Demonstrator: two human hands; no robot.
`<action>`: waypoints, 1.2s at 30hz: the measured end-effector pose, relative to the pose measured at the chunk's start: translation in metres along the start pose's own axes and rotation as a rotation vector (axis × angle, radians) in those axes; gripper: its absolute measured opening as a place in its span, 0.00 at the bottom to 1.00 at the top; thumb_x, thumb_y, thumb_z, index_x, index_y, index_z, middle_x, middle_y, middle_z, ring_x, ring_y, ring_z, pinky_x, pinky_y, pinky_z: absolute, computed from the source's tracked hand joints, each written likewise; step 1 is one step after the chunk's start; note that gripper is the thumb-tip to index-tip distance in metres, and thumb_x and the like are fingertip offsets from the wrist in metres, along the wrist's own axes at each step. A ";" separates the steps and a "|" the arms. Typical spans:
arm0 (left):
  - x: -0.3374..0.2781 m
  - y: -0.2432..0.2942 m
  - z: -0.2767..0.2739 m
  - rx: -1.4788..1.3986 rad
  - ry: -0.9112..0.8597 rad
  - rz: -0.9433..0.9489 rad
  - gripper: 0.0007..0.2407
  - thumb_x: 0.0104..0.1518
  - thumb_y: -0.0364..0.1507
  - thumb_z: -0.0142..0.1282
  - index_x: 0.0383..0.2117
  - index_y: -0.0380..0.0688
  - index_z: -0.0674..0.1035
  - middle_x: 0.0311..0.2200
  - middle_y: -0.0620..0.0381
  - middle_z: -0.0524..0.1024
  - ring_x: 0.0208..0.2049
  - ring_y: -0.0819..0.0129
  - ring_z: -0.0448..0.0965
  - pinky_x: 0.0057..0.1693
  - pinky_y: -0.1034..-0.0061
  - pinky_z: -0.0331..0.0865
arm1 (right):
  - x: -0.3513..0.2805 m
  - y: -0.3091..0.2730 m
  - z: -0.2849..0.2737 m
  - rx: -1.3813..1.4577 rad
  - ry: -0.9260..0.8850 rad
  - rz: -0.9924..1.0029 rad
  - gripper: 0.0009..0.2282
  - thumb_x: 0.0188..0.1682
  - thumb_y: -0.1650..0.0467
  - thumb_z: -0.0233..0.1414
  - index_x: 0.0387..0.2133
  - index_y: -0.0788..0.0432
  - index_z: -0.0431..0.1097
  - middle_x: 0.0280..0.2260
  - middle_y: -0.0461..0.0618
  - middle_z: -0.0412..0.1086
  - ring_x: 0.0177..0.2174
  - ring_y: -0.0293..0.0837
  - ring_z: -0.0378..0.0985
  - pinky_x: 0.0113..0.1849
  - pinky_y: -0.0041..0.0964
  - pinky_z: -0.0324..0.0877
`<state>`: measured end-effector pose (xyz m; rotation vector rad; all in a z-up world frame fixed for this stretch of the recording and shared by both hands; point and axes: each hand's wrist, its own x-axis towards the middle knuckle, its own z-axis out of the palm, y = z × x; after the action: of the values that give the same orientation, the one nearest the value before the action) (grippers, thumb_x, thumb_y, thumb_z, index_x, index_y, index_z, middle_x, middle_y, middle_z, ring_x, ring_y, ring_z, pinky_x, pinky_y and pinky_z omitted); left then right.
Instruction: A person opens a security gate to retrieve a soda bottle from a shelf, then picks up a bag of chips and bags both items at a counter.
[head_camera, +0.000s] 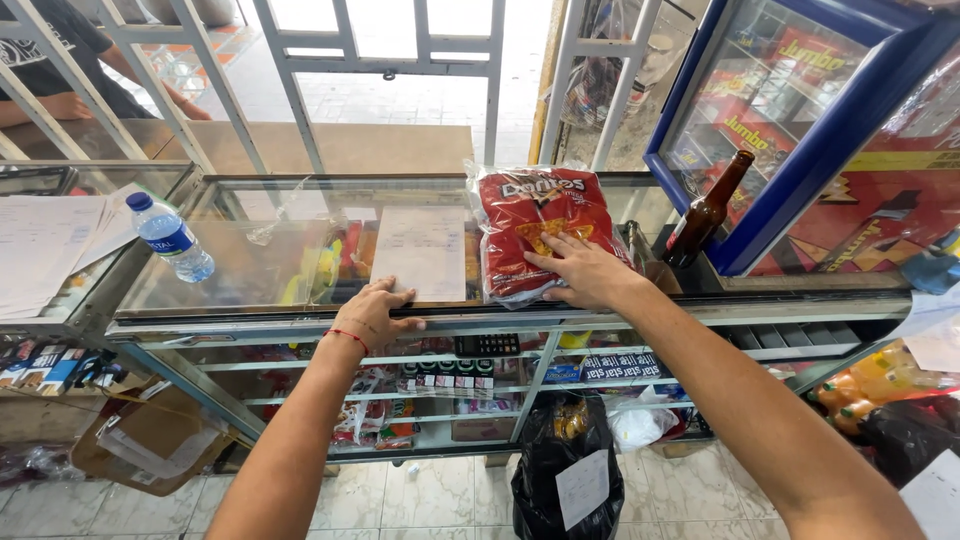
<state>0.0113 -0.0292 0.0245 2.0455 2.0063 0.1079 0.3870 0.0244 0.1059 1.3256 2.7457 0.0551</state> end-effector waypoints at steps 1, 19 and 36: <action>-0.001 0.001 -0.001 0.000 0.000 0.001 0.29 0.49 0.56 0.61 0.61 0.81 0.71 0.71 0.62 0.60 0.72 0.62 0.57 0.73 0.70 0.56 | 0.000 0.000 0.000 -0.001 0.000 0.001 0.32 0.49 0.54 0.55 0.68 0.34 0.54 0.70 0.52 0.47 0.68 0.58 0.49 0.63 0.61 0.52; 0.024 0.109 -0.025 -0.104 0.263 0.514 0.27 0.51 0.48 0.62 0.58 0.56 0.76 0.52 0.52 0.77 0.55 0.50 0.77 0.58 0.58 0.75 | -0.121 0.070 -0.001 0.070 0.197 0.081 0.31 0.50 0.54 0.54 0.67 0.43 0.55 0.68 0.51 0.53 0.64 0.52 0.59 0.57 0.50 0.63; -0.082 0.585 0.146 0.167 -0.190 1.261 0.33 0.54 0.50 0.55 0.63 0.41 0.70 0.57 0.44 0.75 0.58 0.50 0.73 0.60 0.54 0.66 | -0.765 0.113 0.089 0.485 -0.005 1.079 0.30 0.52 0.56 0.50 0.67 0.53 0.54 0.67 0.52 0.53 0.60 0.58 0.62 0.54 0.55 0.59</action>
<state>0.6108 -0.1325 0.0387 2.9276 0.3858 -0.0186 0.9572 -0.5052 0.0768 2.7224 1.7405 -0.5519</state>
